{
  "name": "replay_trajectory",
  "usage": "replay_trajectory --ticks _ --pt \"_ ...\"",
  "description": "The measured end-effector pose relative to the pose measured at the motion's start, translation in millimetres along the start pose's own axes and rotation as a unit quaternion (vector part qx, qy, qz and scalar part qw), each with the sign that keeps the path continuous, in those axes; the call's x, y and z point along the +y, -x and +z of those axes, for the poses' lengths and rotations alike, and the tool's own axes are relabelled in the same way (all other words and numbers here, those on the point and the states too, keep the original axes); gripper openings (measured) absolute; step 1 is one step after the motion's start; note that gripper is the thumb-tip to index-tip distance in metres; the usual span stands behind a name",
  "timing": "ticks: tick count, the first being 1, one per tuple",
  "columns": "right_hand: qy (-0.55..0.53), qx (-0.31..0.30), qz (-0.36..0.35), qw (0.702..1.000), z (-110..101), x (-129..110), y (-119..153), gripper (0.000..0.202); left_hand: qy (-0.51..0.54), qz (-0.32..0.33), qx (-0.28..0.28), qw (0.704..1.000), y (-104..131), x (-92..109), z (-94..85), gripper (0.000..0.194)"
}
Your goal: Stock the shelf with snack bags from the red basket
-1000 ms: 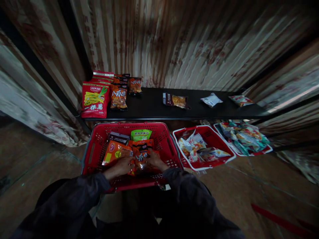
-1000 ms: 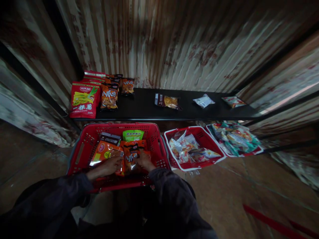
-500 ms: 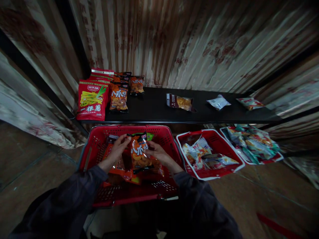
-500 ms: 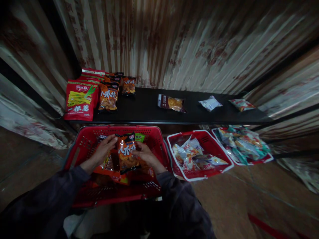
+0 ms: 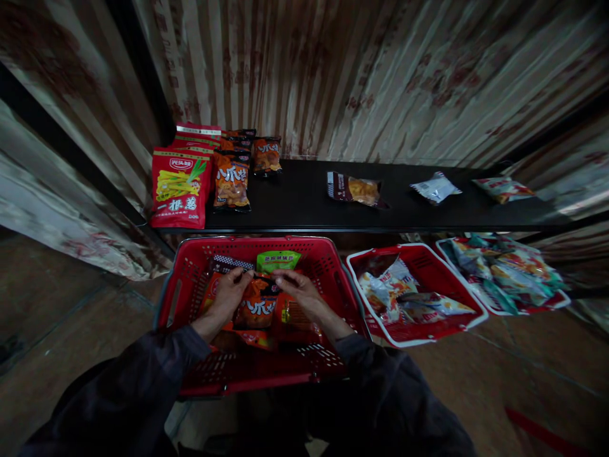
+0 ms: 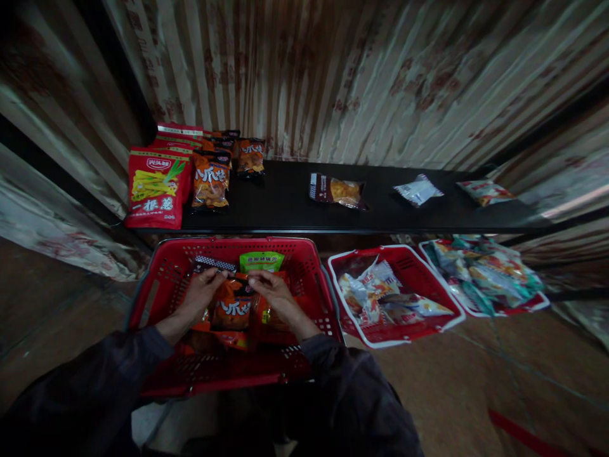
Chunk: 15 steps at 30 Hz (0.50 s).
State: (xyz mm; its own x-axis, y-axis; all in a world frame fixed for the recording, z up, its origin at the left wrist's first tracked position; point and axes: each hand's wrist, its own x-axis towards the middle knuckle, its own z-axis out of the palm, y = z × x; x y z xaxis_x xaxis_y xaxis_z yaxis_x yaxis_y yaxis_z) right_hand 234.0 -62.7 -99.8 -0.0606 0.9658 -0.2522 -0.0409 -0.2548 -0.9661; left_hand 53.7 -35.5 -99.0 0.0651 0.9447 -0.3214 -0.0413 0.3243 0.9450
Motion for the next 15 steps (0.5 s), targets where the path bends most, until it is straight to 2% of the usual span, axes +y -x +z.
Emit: replay_trajectory --ticks 8,15 --pt "0.008 0.011 -0.012 1.0 0.7 8.7 -2.0 0.037 -0.014 0.003 -0.001 1.0 3.3 0.3 2.3 0.031" --pt "-0.011 0.089 -0.025 0.996 1.9 9.9 -4.6 0.037 0.01 -0.02 -0.05 0.998 8.3 3.7 5.7 0.032"
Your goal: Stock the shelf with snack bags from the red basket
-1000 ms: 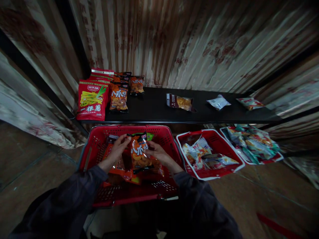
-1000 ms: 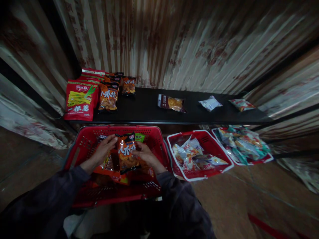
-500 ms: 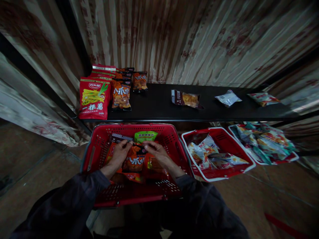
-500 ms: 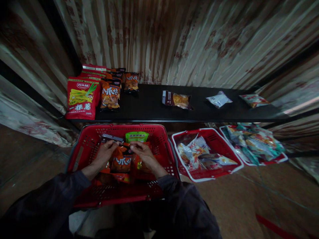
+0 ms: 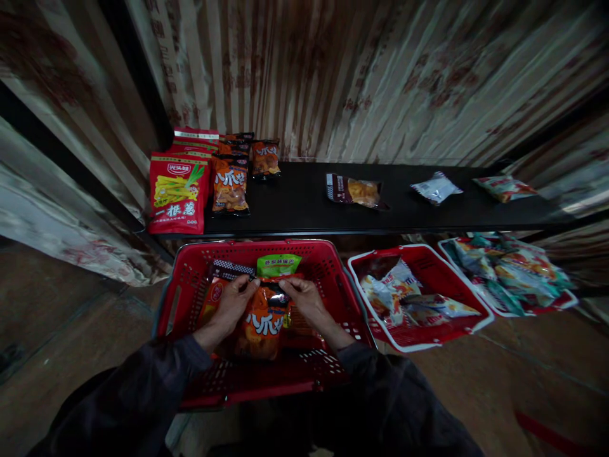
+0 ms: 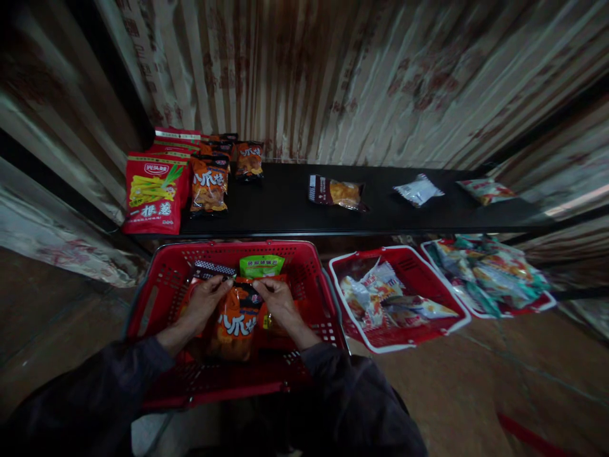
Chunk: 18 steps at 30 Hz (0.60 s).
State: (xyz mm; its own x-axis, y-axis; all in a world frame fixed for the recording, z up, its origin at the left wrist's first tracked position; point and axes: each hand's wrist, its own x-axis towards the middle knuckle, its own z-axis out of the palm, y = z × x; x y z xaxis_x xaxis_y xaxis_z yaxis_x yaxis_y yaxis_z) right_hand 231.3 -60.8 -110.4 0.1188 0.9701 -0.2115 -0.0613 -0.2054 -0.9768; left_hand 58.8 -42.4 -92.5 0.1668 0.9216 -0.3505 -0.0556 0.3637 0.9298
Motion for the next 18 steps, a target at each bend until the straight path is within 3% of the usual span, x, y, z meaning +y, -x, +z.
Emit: replay_trajectory --ticks 5,11,14,18 --pt "-0.031 0.058 0.012 0.998 -3 -3 -3 0.037 0.035 -0.052 -0.054 0.997 5 -10 -3.5 0.045" --pt "-0.058 0.116 0.022 0.991 -13 -11 -12 0.037 -0.003 -0.109 -0.052 0.993 3 -25 -20.0 0.06" --pt "-0.082 0.138 0.026 0.987 -17 -15 -13 0.036 -0.034 -0.125 -0.082 0.988 3 -19 -23.8 0.064" --pt "-0.124 0.153 0.034 0.98 -22 -23 -14 0.034 -0.009 -0.106 -0.188 0.976 7 0 -20.8 0.061"
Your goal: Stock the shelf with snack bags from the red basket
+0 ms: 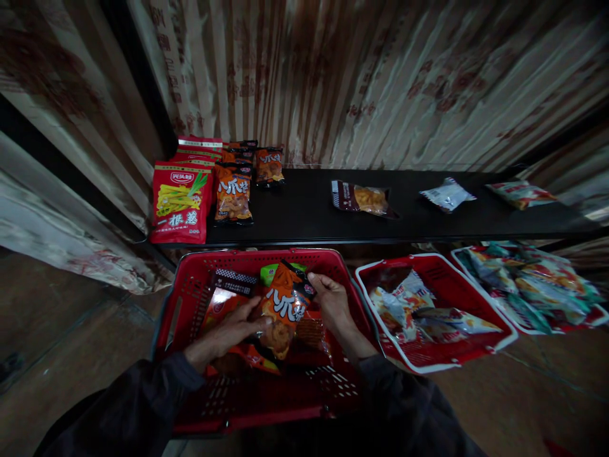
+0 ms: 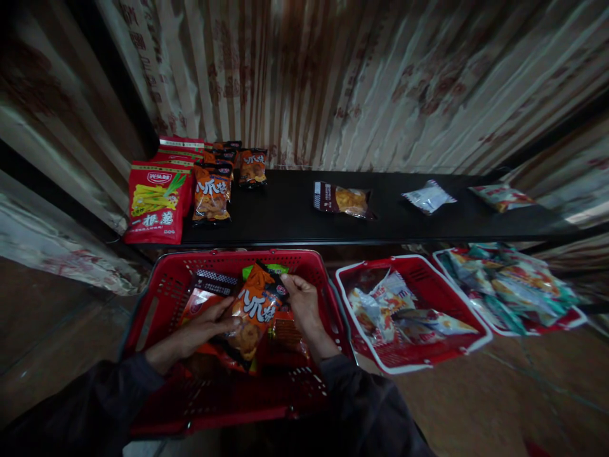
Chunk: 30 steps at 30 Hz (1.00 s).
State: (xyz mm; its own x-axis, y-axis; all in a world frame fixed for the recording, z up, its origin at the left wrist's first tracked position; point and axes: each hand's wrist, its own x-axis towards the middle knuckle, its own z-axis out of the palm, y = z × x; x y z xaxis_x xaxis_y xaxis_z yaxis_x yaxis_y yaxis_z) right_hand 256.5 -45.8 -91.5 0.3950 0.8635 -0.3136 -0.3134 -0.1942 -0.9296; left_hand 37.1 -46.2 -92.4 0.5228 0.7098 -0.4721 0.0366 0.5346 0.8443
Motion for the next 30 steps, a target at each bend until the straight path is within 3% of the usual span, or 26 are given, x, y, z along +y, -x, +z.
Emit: replay_trajectory --ticks 2,7,13,17,22,30 --pt "-0.019 -0.007 0.001 1.0 0 -4 0 0.034 0.02 0.022 -0.029 0.999 2 9 3.2 0.056" --pt "-0.057 -0.075 0.012 0.995 0 -6 4 0.041 0.066 0.063 -0.017 0.996 2 19 6.3 0.053" --pt "-0.017 -0.244 0.074 0.967 -1 5 22 0.043 0.081 0.109 0.044 0.99 -1 18 4.5 0.054" --pt "0.013 -0.296 0.085 0.951 2 14 32 0.049 0.102 0.123 0.044 0.986 -4 10 4.0 0.054" --pt "0.021 -0.303 0.066 0.951 8 16 35 0.06 0.143 0.145 0.036 0.978 -5 4 7.5 0.059" --pt "0.007 -0.274 0.03 0.961 7 18 31 0.056 0.154 0.13 -0.03 0.979 1 9 10.6 0.084"
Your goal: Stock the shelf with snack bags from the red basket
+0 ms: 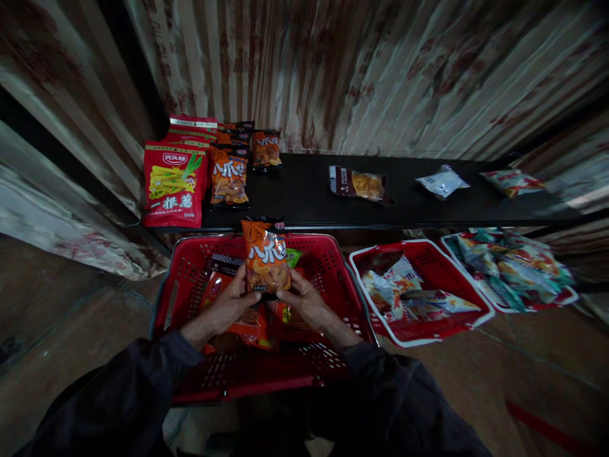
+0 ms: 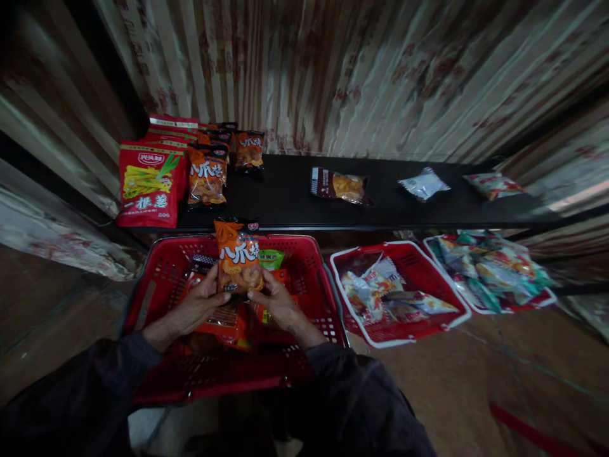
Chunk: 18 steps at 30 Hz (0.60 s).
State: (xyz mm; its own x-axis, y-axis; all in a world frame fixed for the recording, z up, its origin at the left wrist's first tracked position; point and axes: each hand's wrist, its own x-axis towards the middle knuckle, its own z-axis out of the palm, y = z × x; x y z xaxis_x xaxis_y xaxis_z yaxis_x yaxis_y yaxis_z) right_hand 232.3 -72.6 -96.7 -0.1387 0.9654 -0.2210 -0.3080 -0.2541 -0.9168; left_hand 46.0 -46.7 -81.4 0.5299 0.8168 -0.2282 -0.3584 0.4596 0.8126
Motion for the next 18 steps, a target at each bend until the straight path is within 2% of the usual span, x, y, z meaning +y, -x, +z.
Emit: replay_trajectory --ticks 3,8,11,18 --pt "-0.009 -0.001 0.004 1.0 0 -1 0 0.057 0.004 -0.003 0.009 1.0 -2 0 -1.7 0.082" --pt "-0.03 -0.006 0.006 1.0 3 -4 2 0.058 -0.013 0.011 0.06 0.998 -6 -7 -6.2 0.056" --pt "-0.037 0.006 0.008 0.999 2 -4 2 0.06 -0.032 0.025 0.063 0.997 -8 -10 -7.8 0.045" --pt "-0.046 0.029 0.014 0.998 3 -5 3 0.062 -0.029 0.019 0.009 0.999 -7 -4 -7.4 0.056"
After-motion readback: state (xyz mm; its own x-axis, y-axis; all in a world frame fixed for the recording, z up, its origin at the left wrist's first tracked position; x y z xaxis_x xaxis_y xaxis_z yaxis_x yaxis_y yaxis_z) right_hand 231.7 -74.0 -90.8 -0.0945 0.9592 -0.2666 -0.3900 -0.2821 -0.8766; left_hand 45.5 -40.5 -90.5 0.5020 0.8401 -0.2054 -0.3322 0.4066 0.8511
